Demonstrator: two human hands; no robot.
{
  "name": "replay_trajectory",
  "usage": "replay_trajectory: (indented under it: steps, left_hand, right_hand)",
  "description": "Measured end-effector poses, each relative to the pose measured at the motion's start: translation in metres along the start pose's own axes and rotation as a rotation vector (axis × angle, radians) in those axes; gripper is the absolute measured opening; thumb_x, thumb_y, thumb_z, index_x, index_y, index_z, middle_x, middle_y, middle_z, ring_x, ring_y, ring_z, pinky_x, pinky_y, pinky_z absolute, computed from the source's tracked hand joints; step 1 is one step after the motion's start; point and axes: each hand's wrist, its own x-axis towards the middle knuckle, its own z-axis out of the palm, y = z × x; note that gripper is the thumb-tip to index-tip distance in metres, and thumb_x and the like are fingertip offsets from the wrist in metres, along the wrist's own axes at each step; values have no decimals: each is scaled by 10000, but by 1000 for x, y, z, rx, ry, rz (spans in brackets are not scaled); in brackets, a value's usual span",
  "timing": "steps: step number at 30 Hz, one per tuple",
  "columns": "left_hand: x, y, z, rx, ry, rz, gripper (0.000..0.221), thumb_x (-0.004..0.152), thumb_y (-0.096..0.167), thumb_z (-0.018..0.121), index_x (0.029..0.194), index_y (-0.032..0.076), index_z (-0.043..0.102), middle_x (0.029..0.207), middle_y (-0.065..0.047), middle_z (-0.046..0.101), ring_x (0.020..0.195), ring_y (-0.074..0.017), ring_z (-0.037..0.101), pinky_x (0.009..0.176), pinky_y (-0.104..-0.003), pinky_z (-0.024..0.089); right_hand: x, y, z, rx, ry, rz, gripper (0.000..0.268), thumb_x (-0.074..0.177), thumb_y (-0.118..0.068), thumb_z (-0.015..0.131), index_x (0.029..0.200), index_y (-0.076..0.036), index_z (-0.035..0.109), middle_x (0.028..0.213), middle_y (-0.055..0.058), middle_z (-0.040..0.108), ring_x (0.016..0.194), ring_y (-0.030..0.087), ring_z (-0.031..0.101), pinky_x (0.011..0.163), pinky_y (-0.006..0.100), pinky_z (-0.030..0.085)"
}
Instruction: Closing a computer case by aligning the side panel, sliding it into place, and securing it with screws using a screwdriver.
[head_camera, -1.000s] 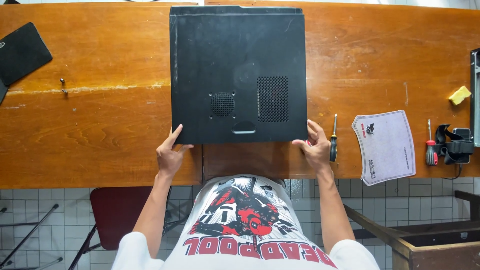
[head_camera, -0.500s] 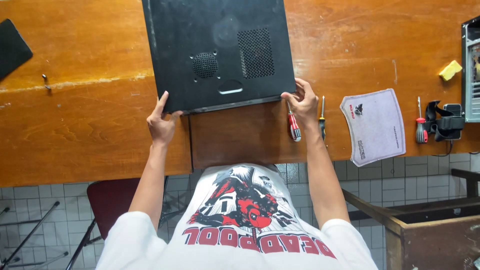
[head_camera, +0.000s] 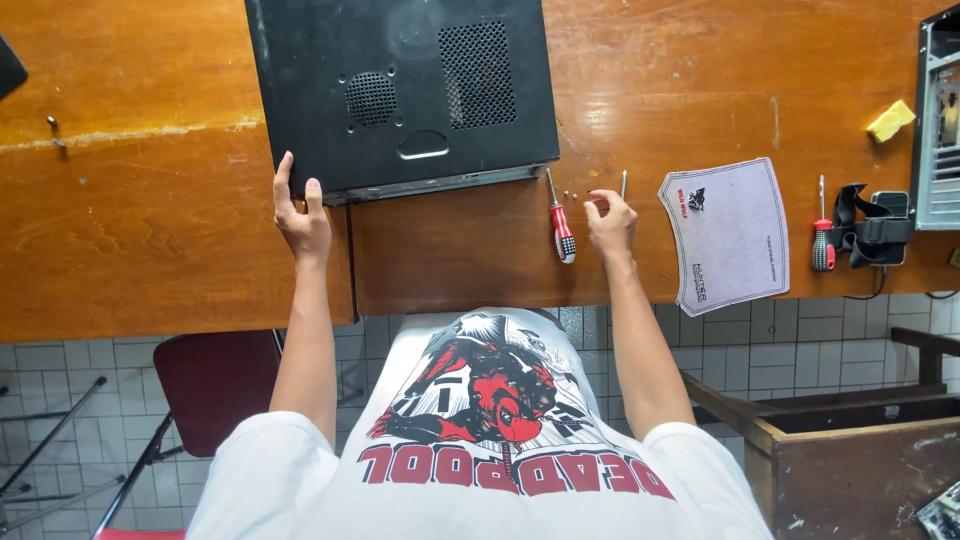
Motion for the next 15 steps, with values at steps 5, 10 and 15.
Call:
replay_trajectory:
  steps: [5,10,15]
  left_hand:
    - [-4,4,6,8,63,-8,459,1027,284,658,1478,250,581,1450,-139,578,1299,-323,593,1055,-433,534]
    - [-5,6,10,2,112,-30,461,1013,297,648,1467,253,584,1455,-135,579,1307,-345,585,1087,-461,502]
    - [-4,8,9,-15,114,-67,438,1030,316,630,1463,269,583,1498,-169,533,1370,-363,522,1162,-474,418]
  right_hand:
    - [20,13,36,-89,-45,-183,265,837,-182,833,1089,-148,759,879,88,710,832,290,717,767,403,583]
    - [25,19,48,-171,-33,-301,187,855,-190,817,1031,-179,756,900,62,638,858,295,694,797,395,566]
    - [18,10,48,-141,18,-316,71,906,-162,769,959,-154,724,841,85,628,846,302,672,787,408,547]
